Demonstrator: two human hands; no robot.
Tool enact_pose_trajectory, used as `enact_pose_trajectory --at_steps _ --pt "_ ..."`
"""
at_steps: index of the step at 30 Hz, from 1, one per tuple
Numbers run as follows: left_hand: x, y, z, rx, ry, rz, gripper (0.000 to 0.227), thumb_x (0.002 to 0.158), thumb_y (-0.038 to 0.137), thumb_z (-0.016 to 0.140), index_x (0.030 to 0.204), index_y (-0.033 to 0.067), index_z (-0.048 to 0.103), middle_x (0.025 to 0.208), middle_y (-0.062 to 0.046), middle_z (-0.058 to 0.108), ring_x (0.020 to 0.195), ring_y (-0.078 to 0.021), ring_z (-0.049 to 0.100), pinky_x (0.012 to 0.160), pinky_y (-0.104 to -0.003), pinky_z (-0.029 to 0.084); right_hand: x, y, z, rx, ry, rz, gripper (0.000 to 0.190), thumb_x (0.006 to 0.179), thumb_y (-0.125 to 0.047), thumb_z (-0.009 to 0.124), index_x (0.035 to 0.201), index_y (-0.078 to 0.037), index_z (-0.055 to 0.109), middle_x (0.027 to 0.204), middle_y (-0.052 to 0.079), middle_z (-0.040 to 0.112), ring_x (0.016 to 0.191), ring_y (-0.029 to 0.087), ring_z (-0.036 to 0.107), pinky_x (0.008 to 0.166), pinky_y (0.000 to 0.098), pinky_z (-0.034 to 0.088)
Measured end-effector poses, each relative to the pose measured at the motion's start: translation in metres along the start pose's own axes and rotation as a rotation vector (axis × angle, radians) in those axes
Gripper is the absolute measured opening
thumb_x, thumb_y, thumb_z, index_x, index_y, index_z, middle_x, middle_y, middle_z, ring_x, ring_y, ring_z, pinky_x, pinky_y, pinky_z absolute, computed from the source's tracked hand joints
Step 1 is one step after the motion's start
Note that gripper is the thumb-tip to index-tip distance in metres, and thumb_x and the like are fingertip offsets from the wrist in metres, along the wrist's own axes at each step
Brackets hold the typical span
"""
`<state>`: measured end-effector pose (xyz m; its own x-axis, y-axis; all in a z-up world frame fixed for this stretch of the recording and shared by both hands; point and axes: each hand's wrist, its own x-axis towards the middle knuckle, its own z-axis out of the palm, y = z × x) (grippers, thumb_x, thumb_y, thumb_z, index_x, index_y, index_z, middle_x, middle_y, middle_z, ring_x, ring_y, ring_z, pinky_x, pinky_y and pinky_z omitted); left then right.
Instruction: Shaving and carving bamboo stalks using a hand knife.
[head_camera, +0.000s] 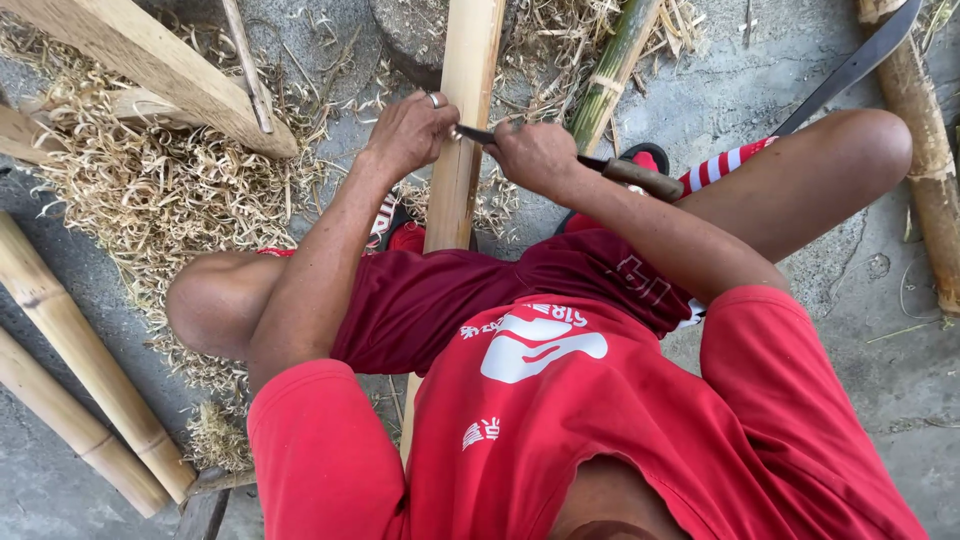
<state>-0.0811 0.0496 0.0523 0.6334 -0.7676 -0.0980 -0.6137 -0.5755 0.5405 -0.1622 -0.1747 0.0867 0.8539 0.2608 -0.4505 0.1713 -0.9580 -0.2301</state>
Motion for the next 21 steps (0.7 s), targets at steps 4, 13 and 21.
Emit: enact_pose_trajectory --at_steps 4,13,21 --pt "-0.011 0.011 -0.009 0.034 -0.062 0.011 0.007 0.096 0.012 0.063 0.095 0.011 0.07 0.092 -0.005 0.068 0.089 -0.0283 0.067 0.077 -0.045 0.057 -0.013 -0.006 0.009 0.027 0.009 -0.013 0.045 0.107 -0.046 0.051 0.097 -0.004 0.063 0.055 0.009 0.064 0.046 0.029 0.067 0.039 0.0455 0.052" --pt "-0.019 0.022 -0.009 0.056 -0.247 -0.03 0.016 0.086 0.004 0.058 0.091 0.0122 0.071 0.086 -0.009 0.069 0.081 -0.0322 0.071 0.067 -0.049 0.057 -0.027 -0.011 0.026 0.072 0.07 -0.051 0.045 0.107 -0.047 0.053 0.094 -0.005 0.062 0.058 0.012 0.065 0.049 0.034 0.067 0.041 0.0485 0.052" --pt "-0.03 0.036 -0.007 0.069 -0.322 -0.01 0.022 0.076 0.008 0.061 0.09 0.0134 0.077 0.082 -0.015 0.072 0.081 -0.0361 0.072 0.07 -0.051 0.057 -0.044 -0.025 0.036 0.083 -0.029 -0.066 0.045 0.105 -0.049 0.051 0.098 -0.006 0.061 0.059 0.013 0.066 0.051 0.036 0.068 0.043 0.0504 0.051"
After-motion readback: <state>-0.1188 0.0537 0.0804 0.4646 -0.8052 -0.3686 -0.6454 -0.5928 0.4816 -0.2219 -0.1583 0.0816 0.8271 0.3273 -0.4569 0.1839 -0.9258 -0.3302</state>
